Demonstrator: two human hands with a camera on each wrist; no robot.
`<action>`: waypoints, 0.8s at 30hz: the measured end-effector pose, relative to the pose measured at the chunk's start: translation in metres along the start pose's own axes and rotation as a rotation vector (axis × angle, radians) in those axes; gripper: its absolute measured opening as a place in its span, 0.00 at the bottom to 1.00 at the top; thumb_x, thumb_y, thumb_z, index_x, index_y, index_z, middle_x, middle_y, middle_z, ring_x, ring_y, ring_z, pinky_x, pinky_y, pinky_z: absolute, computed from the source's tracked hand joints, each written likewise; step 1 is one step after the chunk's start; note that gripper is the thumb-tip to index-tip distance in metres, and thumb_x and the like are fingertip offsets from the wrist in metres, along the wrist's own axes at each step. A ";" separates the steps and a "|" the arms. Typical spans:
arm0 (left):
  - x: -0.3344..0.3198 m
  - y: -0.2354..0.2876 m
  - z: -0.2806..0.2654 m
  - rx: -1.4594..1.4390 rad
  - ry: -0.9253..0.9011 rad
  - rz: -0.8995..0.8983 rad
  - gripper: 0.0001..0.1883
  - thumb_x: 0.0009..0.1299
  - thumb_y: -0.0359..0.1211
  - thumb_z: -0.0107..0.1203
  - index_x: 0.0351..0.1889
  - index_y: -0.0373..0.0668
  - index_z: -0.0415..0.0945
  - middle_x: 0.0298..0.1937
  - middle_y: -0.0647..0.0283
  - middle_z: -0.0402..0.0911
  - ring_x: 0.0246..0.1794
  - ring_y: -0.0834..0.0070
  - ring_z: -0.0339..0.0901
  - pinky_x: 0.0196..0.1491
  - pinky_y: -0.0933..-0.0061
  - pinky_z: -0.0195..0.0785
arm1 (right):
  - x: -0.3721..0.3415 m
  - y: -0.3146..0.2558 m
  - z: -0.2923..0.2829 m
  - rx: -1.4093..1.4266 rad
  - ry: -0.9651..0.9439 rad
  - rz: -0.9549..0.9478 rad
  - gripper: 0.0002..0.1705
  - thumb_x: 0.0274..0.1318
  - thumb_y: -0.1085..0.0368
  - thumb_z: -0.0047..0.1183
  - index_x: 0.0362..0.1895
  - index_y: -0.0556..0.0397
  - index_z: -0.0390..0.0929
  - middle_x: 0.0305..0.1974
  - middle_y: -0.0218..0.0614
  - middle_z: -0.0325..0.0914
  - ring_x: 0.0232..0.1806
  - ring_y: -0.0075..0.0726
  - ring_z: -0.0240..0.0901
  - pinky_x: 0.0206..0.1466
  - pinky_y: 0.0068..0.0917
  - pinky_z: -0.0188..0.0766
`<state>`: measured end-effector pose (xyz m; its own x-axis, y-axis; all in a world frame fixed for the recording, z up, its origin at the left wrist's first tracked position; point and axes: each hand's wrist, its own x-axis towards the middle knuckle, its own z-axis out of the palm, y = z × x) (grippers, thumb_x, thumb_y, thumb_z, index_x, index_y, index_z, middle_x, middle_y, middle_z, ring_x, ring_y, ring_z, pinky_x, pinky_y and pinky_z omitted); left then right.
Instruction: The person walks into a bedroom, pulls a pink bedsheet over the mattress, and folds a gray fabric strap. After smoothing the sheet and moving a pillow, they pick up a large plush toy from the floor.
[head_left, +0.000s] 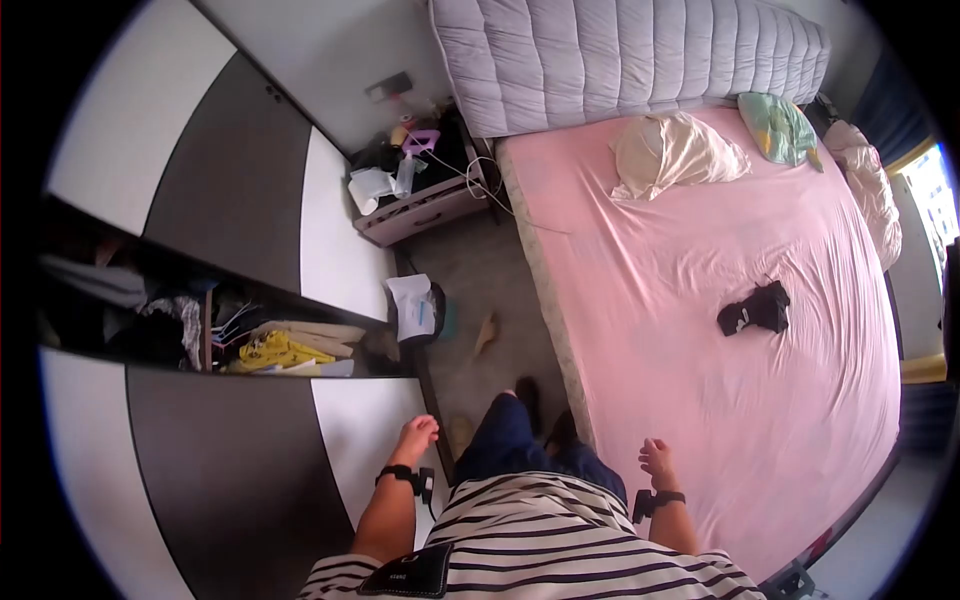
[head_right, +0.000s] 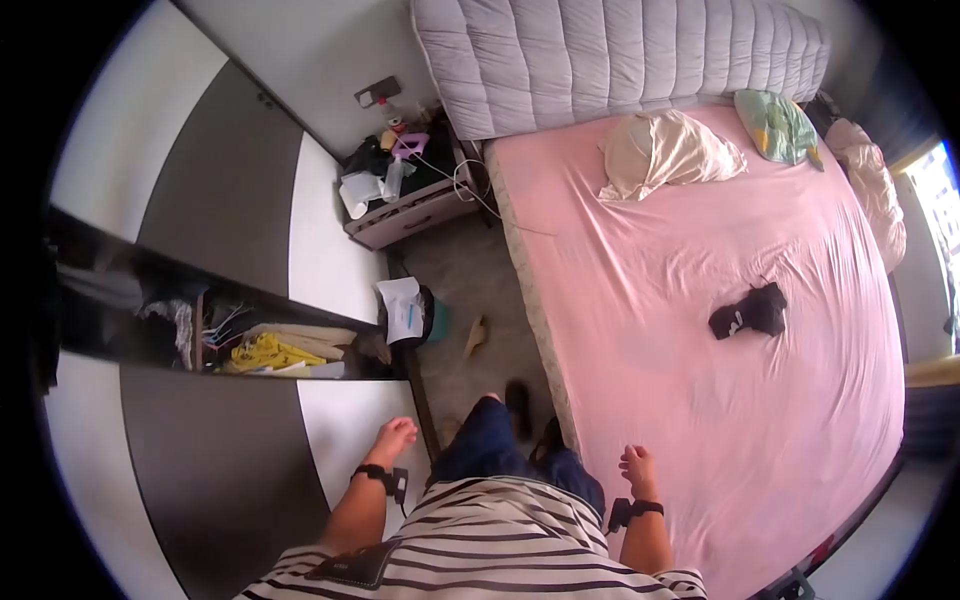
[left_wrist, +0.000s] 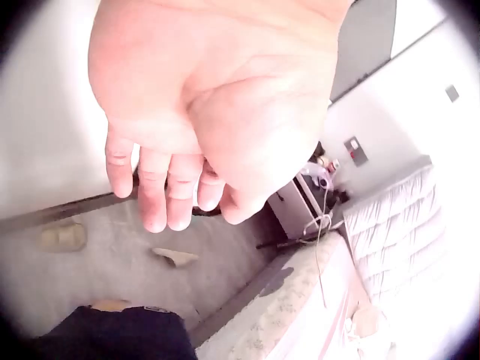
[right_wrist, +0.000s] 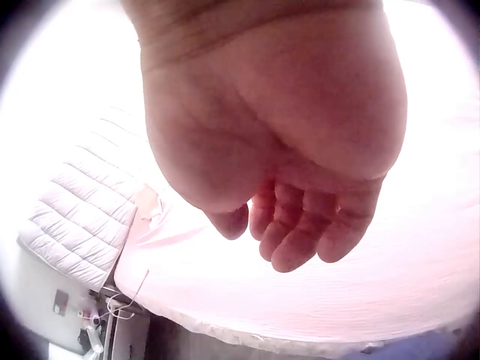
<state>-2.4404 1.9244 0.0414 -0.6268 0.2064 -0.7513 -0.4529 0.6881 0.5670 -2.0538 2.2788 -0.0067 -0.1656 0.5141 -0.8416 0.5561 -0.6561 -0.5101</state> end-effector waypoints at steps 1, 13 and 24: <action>0.022 0.022 0.004 0.046 -0.032 0.015 0.13 0.64 0.37 0.50 0.43 0.42 0.72 0.33 0.67 0.78 0.26 0.80 0.74 0.25 0.79 0.64 | 0.004 -0.009 0.004 0.007 0.013 0.011 0.15 0.54 0.57 0.45 0.41 0.54 0.70 0.30 0.34 0.72 0.25 0.27 0.68 0.24 0.22 0.65; 0.418 0.231 0.069 0.446 -0.522 0.330 0.12 0.61 0.38 0.51 0.32 0.37 0.75 0.26 0.57 0.78 0.24 0.73 0.75 0.30 0.71 0.67 | -0.007 -0.067 0.076 0.112 0.221 0.271 0.07 0.54 0.59 0.43 0.30 0.46 0.65 0.18 0.26 0.63 0.15 0.23 0.59 0.15 0.21 0.54; 0.498 0.531 0.045 0.450 -0.325 0.265 0.09 0.60 0.35 0.50 0.33 0.41 0.75 0.25 0.65 0.77 0.20 0.79 0.73 0.26 0.76 0.67 | -0.002 -0.216 0.262 0.511 0.334 0.328 0.12 0.55 0.55 0.49 0.39 0.47 0.70 0.24 0.24 0.71 0.21 0.20 0.66 0.20 0.18 0.61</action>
<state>-2.9646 2.4237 -0.0463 -0.4244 0.5633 -0.7089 0.0483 0.7959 0.6035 -2.3873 2.2745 0.0589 0.2504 0.3332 -0.9090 0.0675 -0.9426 -0.3269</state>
